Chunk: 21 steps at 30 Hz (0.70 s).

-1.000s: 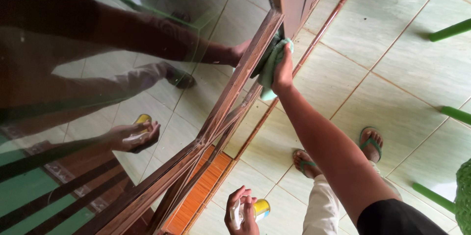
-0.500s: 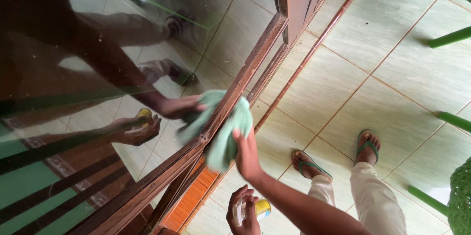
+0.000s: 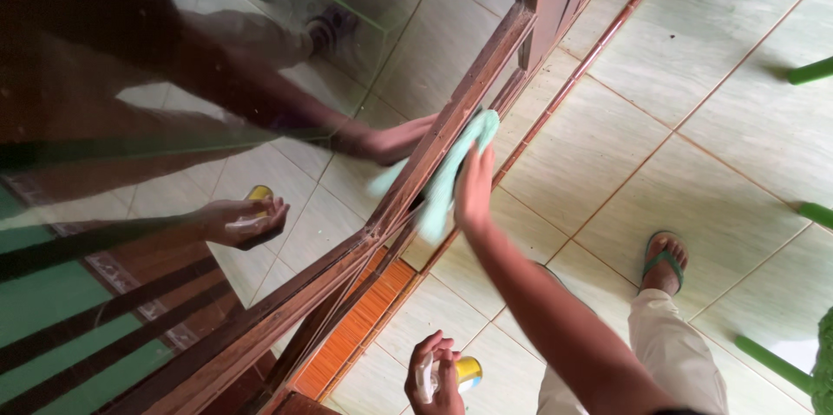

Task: The person cleans the glass panes of a wooden cabinet by spraying a liquid from a bottle and wiping the surface with a cloth.

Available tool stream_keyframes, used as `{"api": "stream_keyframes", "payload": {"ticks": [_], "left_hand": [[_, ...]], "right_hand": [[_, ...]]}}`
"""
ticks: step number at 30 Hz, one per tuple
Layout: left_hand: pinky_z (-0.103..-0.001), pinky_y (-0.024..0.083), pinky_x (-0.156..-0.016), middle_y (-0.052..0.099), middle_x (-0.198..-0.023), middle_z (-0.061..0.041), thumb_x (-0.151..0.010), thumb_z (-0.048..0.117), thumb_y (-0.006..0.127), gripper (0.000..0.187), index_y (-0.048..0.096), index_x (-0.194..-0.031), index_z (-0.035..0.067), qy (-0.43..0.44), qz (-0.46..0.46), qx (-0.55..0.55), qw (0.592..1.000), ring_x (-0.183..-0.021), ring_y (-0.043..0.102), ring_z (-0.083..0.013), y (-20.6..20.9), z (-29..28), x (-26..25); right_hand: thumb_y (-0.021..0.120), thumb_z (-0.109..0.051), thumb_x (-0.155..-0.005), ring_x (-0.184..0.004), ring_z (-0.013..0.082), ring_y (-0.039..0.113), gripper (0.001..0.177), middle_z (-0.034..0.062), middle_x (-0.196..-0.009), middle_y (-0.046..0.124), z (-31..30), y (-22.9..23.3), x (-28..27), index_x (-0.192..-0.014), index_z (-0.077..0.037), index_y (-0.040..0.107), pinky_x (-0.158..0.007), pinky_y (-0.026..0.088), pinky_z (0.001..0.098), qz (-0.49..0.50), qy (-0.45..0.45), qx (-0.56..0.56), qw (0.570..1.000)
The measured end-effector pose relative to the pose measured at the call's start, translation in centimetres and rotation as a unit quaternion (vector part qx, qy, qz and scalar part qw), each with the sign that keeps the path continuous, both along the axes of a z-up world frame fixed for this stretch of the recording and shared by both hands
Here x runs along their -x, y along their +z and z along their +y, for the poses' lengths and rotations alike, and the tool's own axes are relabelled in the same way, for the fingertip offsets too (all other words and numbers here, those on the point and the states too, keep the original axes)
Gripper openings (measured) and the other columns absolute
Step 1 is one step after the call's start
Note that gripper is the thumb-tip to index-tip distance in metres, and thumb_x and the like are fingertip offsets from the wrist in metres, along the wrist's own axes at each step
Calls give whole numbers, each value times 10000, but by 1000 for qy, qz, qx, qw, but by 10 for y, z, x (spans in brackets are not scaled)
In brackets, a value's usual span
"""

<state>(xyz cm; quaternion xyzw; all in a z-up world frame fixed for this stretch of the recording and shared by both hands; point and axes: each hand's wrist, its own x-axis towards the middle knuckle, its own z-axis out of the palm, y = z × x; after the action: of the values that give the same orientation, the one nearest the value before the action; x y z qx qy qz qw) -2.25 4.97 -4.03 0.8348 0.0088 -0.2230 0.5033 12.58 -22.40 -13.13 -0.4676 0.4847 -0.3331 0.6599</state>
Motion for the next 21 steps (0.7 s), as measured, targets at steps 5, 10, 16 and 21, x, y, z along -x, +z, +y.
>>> {"api": "stream_keyframes", "payload": {"ticks": [5, 10, 16, 21], "left_hand": [[-396, 648, -749, 730, -956, -173, -892, 6, 648, 326, 680, -1216, 19, -20, -12, 45, 999, -787, 714, -231, -5, -4, 0], [-405, 608, -806, 726, -963, -145, -918, 1, 606, 321, 650, -1233, 46, -54, -10, 12, 998, -834, 743, -218, 2, -10, -15], [-413, 618, -781, 749, -956, -184, -859, -60, 582, 361, 676, -1201, 11, 42, -3, 10, 999, -807, 747, -255, -21, -7, -3], [-400, 638, -793, 739, -955, -165, -877, -38, 597, 336, 663, -1201, 22, 27, 50, 7, 998, -817, 749, -243, -32, 2, 3]], "right_hand": [[468, -282, -1112, -1462, 423, 399, 567, 249, -1561, 364, 54, 81, 23, -1571, 25, 342, -1235, 300, 528, -97, 37, 206, 973], [674, -334, -798, -1221, 303, 500, 650, 120, -1297, 520, 7, -30, -18, -1351, -107, 417, -1052, 417, 491, 6, 70, 247, 967], [728, -600, -859, -1101, 356, 617, 736, 169, -1190, 623, 24, -112, -5, -1301, -41, 544, -925, 544, 537, -202, 65, -90, 973], [465, -779, -784, -988, 307, 678, 782, 84, -1104, 695, 15, -40, -11, -1301, -197, 539, -805, 566, 510, -321, -15, -528, 786]]}}
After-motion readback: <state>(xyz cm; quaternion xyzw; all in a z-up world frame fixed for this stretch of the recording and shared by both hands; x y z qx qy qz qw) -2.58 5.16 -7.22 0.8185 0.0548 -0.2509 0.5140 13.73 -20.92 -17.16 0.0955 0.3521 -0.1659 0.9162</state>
